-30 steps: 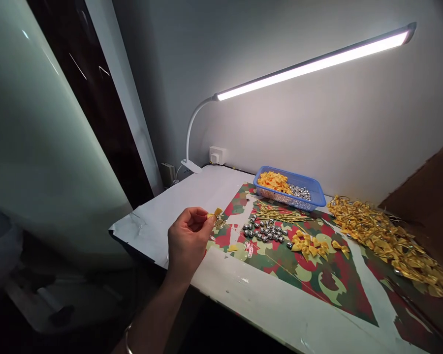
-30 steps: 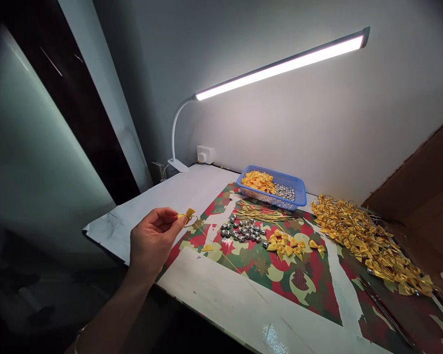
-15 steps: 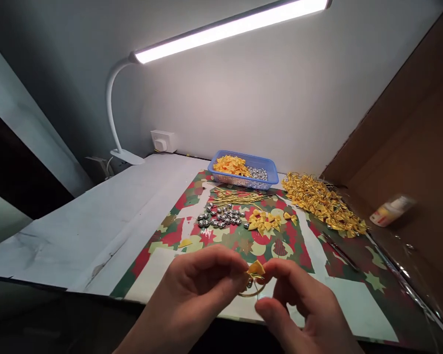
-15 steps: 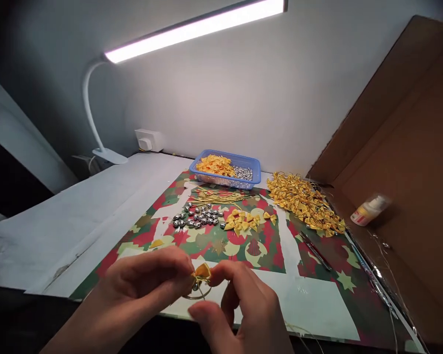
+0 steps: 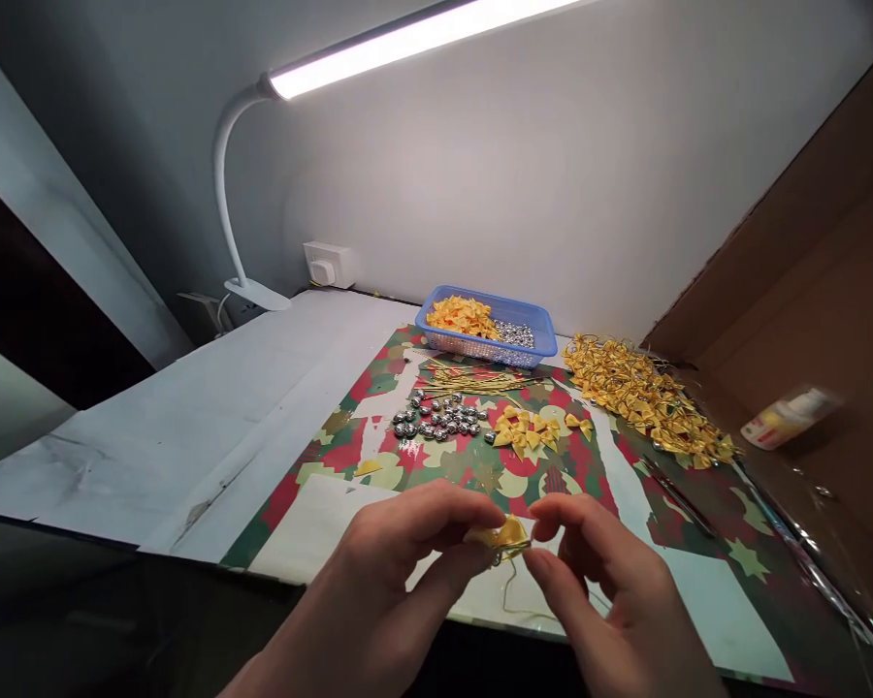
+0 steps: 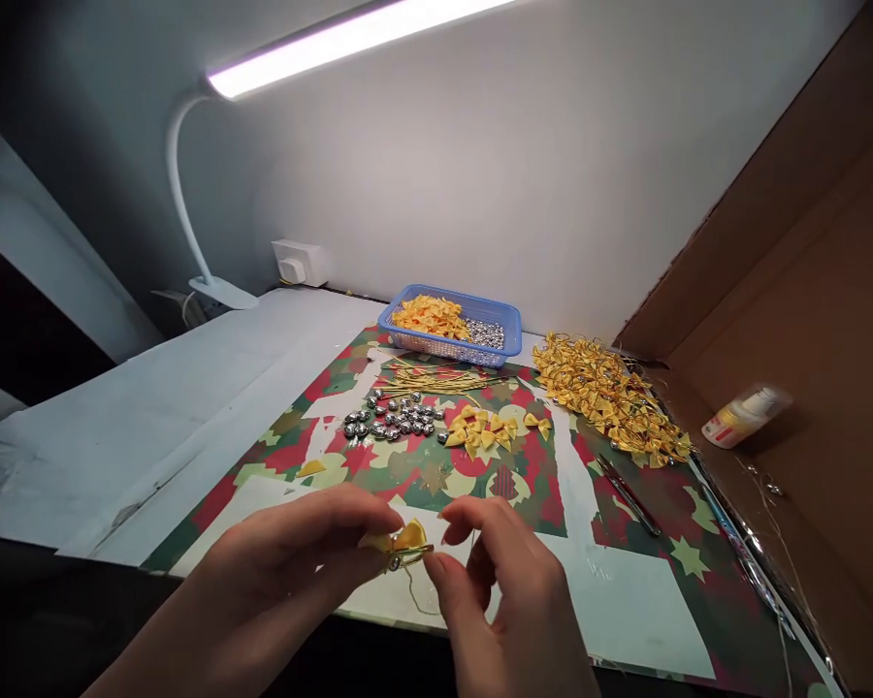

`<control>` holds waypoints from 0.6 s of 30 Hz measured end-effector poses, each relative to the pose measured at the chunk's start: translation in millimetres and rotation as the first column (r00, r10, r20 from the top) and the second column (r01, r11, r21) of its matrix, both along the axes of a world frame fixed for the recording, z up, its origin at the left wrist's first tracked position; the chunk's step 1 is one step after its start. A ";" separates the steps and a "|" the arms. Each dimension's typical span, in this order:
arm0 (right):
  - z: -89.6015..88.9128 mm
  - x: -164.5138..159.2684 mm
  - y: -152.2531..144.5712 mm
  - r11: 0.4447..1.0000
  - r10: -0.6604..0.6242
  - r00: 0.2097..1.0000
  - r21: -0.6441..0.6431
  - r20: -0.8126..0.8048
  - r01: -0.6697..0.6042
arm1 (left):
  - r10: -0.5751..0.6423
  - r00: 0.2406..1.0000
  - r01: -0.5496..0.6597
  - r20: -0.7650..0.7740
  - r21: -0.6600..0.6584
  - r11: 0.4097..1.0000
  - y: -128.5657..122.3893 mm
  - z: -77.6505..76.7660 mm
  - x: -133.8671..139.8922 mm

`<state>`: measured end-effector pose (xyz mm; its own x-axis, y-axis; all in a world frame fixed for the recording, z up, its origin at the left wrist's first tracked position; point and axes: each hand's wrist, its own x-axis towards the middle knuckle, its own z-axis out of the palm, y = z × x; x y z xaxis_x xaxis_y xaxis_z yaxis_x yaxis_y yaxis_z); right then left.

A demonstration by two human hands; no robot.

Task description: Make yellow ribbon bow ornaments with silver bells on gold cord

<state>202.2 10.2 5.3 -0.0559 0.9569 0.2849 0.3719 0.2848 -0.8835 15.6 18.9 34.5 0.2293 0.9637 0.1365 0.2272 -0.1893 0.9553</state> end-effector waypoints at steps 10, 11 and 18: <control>11.1 -6.3 4.2 0.960 0.131 0.957 -0.210 -0.257 -0.188 | -0.042 0.980 0.083 0.196 -0.204 0.975 -2.1 -0.3 -3.9; 10.0 -7.5 4.7 0.963 0.118 0.955 -0.204 -0.273 -0.178 | -0.044 0.975 0.093 0.216 -0.224 0.970 -1.9 1.0 -5.4; 0.8 -11.7 -0.4 0.992 0.069 0.977 -0.094 -0.202 -0.090 | -0.038 0.964 0.135 0.265 -0.359 0.924 -3.3 5.6 -6.6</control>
<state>190.5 9.8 6.1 -0.0852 0.9762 0.1994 0.1666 0.2113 -0.9631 9.1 15.6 40.1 0.3193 0.9336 -0.1629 -0.0275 0.1809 0.9831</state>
